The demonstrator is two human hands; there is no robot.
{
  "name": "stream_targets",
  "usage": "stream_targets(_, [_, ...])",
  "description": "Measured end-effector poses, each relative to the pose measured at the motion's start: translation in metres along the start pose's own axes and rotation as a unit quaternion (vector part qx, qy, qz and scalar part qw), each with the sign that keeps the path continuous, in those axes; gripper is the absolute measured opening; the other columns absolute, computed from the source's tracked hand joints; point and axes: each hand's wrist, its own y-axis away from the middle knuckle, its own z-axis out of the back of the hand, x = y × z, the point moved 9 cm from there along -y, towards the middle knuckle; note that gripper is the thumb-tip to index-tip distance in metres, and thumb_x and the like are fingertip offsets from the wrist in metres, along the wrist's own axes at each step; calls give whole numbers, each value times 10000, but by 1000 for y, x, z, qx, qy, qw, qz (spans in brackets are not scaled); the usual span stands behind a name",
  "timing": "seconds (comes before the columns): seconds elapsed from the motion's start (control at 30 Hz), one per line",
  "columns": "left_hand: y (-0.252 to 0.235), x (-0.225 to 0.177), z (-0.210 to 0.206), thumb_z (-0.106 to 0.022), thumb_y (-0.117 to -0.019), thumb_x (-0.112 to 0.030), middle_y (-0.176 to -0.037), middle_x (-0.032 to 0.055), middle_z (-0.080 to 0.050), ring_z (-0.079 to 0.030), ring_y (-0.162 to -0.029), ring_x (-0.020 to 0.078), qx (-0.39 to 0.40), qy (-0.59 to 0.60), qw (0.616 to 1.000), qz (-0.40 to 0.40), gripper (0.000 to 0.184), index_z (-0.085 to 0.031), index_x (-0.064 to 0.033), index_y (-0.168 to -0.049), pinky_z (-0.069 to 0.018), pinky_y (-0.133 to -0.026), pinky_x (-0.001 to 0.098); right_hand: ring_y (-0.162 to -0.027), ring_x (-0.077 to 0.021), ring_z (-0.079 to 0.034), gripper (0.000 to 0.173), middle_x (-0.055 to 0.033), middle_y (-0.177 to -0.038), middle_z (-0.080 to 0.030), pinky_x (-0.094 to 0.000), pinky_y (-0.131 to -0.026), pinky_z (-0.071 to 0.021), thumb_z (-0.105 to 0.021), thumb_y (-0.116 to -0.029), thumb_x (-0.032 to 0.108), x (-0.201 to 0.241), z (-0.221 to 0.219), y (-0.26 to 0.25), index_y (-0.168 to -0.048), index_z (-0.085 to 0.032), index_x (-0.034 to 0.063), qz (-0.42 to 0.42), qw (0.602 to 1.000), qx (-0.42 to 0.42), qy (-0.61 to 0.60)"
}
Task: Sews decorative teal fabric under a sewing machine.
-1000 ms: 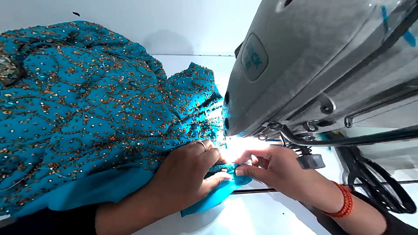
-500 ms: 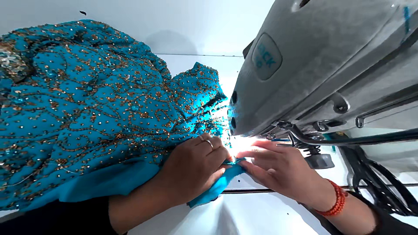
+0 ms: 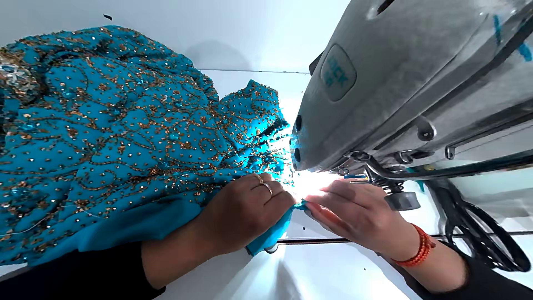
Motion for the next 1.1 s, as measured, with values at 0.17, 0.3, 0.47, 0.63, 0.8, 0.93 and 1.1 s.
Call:
stream_targets(0.17, [0,2,-2,-596,-987,-135,-890,40,-725,-692,-920,160,4,3,1000,8,134,-726,-105,-979,-542,-847,235,-733,-110,-610,176,-41,-775,-660,-192,-640,-473,-620,-970,179,-1,-1,1,-902,-750,83,0,1000,3,-1])
stream_targets(0.3, [-1,9,-4,-625,-964,-185,-852,20,-716,-688,-864,117,1,41,998,54,124,-727,-115,-961,-542,-804,203,-745,-80,-614,199,-17,-788,-684,-183,-662,-473,-592,-984,202,-7,-3,3,-932,-751,93,-23,999,14,-34])
stream_targets(0.47, [-1,23,-6,-664,-925,-264,-805,-55,-693,-648,-771,2,5,117,985,126,142,-709,-142,-982,-527,-727,139,-716,9,-593,246,8,-823,-665,-145,-632,-481,-536,-974,315,-22,-5,10,-1060,-633,106,-109,982,56,-145])
stream_targets(0.63, [0,25,-7,-638,-929,-279,-813,-80,-677,-632,-780,-27,16,139,979,147,167,-695,-154,-1025,-522,-730,129,-759,-1,-618,258,10,-821,-665,-155,-662,-498,-546,-955,364,-16,-3,9,-1011,-629,126,-78,983,58,-156])
stream_targets(0.8, [0,27,-7,-620,-940,-259,-816,-79,-657,-619,-770,-35,11,165,974,156,189,-684,-133,-1067,-521,-704,121,-706,-52,-575,248,16,-753,-620,-178,-620,-445,-557,-976,344,-3,-1,3,-1027,-698,147,-9,989,63,-135])
stream_targets(0.93, [0,32,-9,-620,-954,-259,-833,-104,-667,-619,-774,-70,16,190,966,177,186,-689,-133,-1072,-525,-706,98,-576,-63,-492,303,34,-641,-560,-207,-516,-366,-524,-958,297,0,-6,4,-991,-776,131,15,991,85,-105])
stream_targets(1.1, [0,29,-9,-626,-954,-287,-859,-92,-680,-629,-797,-46,20,159,973,168,204,-695,-135,-1070,-528,-734,118,-573,-64,-478,290,33,-617,-519,-214,-512,-361,-525,-960,241,6,-5,5,-811,-738,111,32,985,91,-141])
